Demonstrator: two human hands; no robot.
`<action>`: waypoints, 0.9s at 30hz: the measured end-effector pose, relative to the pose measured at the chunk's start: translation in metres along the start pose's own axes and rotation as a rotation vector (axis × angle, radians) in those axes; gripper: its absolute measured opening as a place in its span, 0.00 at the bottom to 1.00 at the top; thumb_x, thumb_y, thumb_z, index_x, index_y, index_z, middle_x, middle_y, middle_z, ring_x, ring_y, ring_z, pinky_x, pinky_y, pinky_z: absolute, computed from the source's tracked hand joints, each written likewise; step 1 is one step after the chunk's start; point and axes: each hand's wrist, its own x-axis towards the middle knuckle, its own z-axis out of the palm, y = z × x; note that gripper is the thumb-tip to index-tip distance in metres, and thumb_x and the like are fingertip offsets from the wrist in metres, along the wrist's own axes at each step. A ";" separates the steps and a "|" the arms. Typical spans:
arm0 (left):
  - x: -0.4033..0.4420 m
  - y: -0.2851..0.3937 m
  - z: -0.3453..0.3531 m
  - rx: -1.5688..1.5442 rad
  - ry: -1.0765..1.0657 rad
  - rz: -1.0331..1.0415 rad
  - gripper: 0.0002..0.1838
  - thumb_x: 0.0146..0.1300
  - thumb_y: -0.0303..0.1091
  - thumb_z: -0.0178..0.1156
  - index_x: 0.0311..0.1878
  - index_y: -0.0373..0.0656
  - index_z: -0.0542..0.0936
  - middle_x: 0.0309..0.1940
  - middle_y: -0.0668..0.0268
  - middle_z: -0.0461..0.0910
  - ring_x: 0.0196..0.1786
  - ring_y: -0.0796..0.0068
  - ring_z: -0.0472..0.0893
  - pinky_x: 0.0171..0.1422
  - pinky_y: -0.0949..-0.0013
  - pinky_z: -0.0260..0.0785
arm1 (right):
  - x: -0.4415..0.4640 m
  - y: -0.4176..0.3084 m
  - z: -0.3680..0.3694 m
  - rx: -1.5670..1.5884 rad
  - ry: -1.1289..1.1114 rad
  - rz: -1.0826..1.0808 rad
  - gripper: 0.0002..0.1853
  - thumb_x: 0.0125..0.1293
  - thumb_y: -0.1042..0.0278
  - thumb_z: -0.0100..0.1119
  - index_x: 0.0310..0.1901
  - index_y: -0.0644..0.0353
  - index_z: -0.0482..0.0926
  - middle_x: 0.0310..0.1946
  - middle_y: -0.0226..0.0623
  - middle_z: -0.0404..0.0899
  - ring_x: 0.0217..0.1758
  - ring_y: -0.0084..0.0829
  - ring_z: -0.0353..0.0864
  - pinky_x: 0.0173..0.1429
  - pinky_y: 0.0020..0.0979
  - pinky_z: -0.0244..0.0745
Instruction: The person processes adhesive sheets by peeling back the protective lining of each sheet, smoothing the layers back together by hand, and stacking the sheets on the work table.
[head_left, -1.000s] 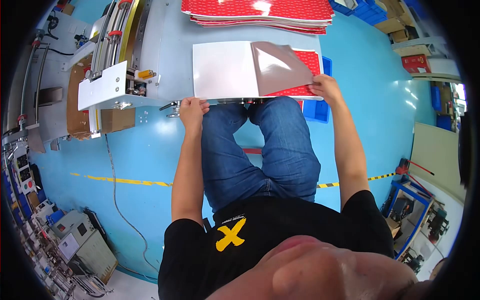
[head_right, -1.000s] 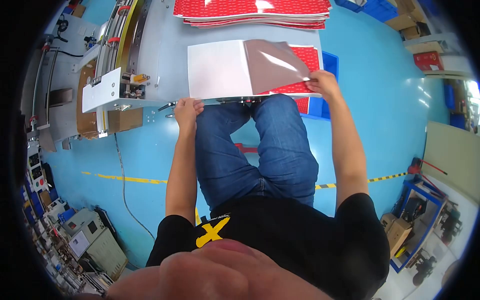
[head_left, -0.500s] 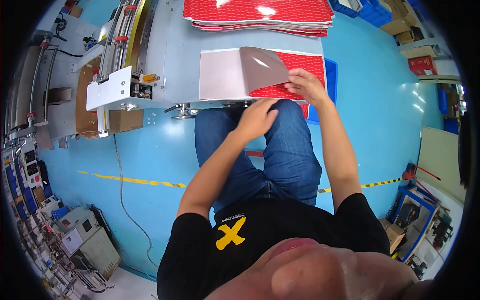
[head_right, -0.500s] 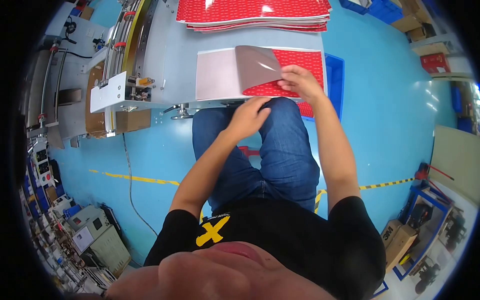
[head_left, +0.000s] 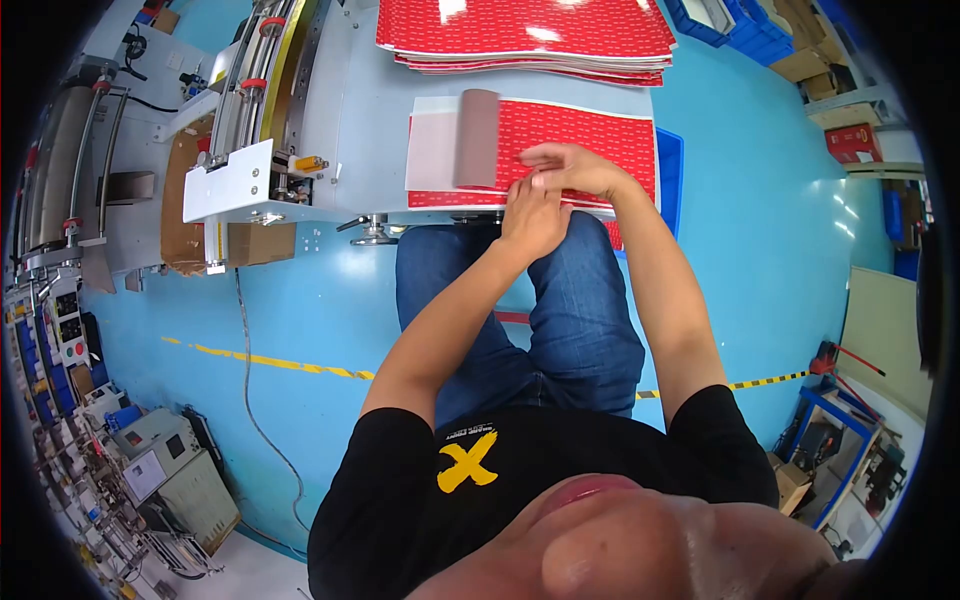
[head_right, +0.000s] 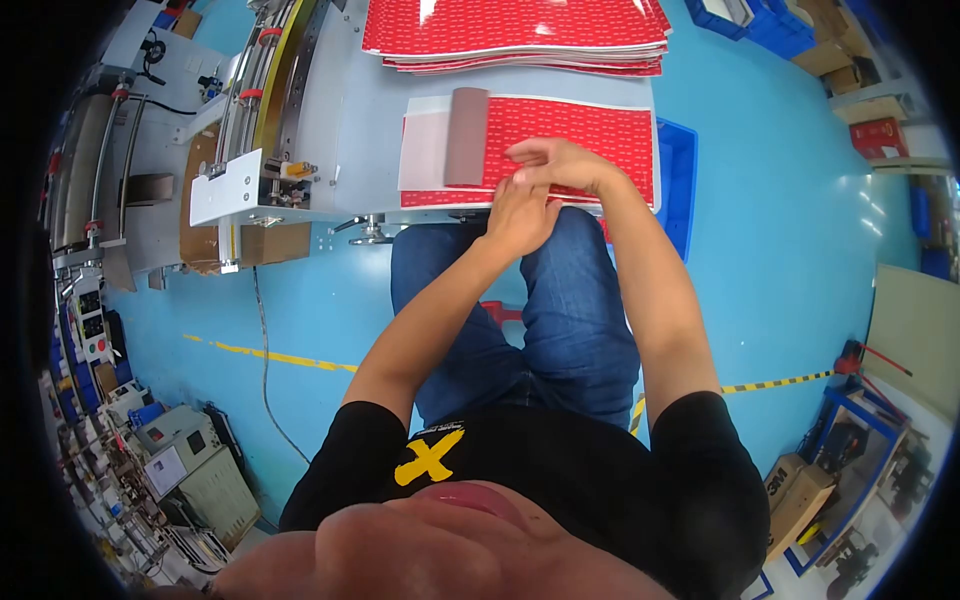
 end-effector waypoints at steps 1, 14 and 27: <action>0.002 -0.004 0.002 0.035 0.040 0.029 0.26 0.64 0.41 0.60 0.61 0.34 0.74 0.62 0.48 0.72 0.67 0.47 0.69 0.73 0.46 0.56 | 0.001 0.012 -0.008 0.075 0.090 0.047 0.24 0.65 0.63 0.67 0.59 0.67 0.75 0.54 0.44 0.80 0.59 0.34 0.78 0.65 0.32 0.72; 0.027 -0.132 -0.046 0.373 0.101 -0.143 0.41 0.66 0.66 0.53 0.74 0.50 0.65 0.76 0.46 0.55 0.79 0.47 0.53 0.79 0.37 0.41 | -0.011 0.013 -0.013 0.103 0.266 0.242 0.11 0.68 0.73 0.61 0.51 0.63 0.79 0.47 0.35 0.83 0.54 0.25 0.80 0.61 0.25 0.73; 0.010 -0.118 -0.052 0.443 0.072 -0.329 0.44 0.62 0.65 0.57 0.73 0.43 0.66 0.74 0.38 0.56 0.76 0.34 0.54 0.76 0.34 0.44 | -0.133 0.074 -0.030 -0.086 1.096 0.108 0.11 0.65 0.66 0.66 0.44 0.62 0.81 0.36 0.33 0.83 0.40 0.23 0.80 0.47 0.26 0.75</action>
